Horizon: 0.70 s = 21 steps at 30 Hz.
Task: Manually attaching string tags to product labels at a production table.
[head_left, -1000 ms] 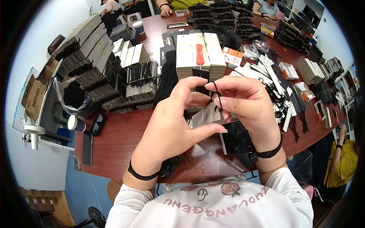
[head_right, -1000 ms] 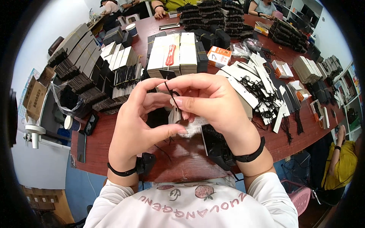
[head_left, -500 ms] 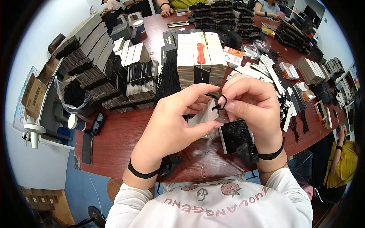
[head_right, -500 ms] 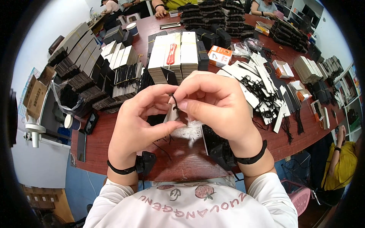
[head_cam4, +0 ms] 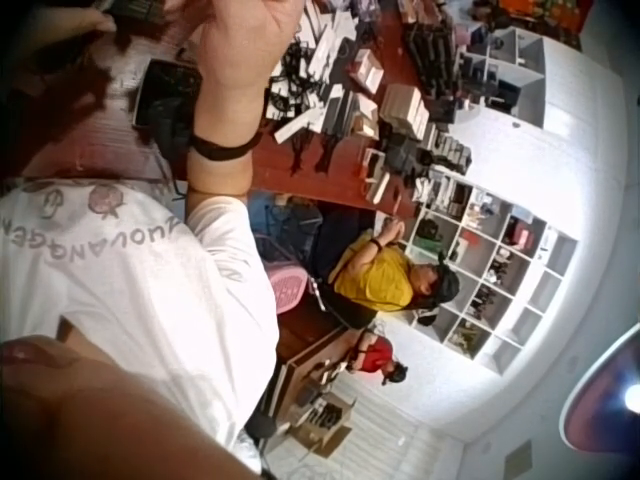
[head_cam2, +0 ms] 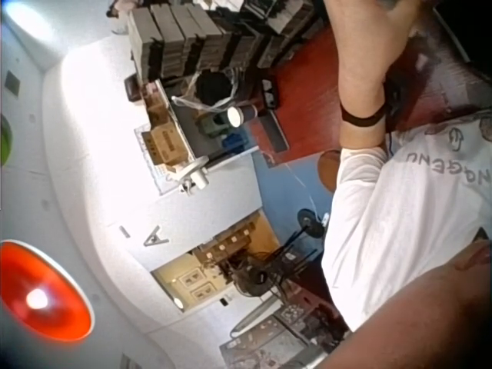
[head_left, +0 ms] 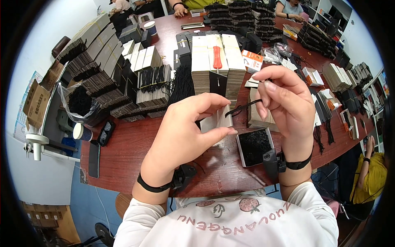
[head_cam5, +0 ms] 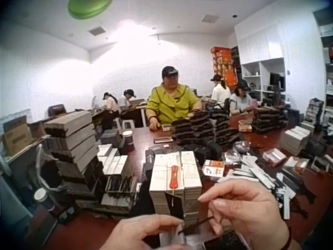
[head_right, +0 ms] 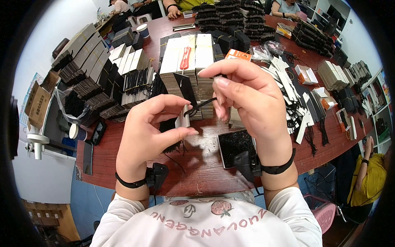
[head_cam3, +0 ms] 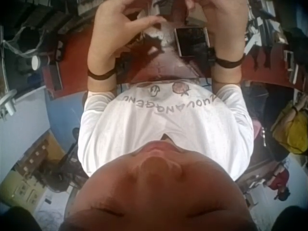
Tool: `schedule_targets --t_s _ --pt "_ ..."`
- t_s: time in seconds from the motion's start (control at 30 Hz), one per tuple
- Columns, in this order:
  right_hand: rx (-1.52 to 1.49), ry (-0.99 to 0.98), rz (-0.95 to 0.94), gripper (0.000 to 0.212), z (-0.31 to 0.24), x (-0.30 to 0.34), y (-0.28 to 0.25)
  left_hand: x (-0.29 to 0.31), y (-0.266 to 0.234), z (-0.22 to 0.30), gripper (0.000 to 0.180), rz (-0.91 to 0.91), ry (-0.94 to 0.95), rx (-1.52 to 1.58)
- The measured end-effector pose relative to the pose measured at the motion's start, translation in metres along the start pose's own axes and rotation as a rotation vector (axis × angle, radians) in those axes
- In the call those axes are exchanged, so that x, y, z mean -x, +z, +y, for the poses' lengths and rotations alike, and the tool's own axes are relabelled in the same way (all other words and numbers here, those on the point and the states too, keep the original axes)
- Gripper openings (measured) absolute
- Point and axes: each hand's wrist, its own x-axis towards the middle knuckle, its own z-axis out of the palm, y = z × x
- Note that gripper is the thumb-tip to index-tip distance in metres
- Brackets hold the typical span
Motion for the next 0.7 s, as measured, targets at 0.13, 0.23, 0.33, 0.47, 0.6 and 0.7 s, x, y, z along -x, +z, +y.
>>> schedule_targets --t_s 0.13,0.23,0.33,0.47,0.6,0.7 --pt "-0.186 -0.091 0.038 0.023 0.001 0.000 -0.006 -0.002 0.000 -0.003 0.041 0.000 -0.027 0.022" --pt "-0.352 -0.242 -0.136 0.020 0.000 -0.002 -0.006 0.000 0.000 0.002 0.039 -0.039 -0.065 0.061" --pt "-0.070 0.051 -0.119 0.019 -0.011 0.001 -0.014 -0.001 0.003 -0.002 0.039 -0.017 -0.022 0.051" --pt "0.532 0.200 -0.262 0.016 -0.003 -0.001 -0.011 0.002 -0.002 0.003 0.039 0.041 0.002 0.089" --pt "0.458 0.268 -0.280 0.031 -0.002 -0.002 -0.011 0.004 -0.001 0.003 0.037 0.068 0.013 0.053" --pt "0.408 0.220 -0.255 0.033 0.002 -0.003 -0.008 0.005 -0.001 0.000 0.036 0.059 0.020 -0.044"
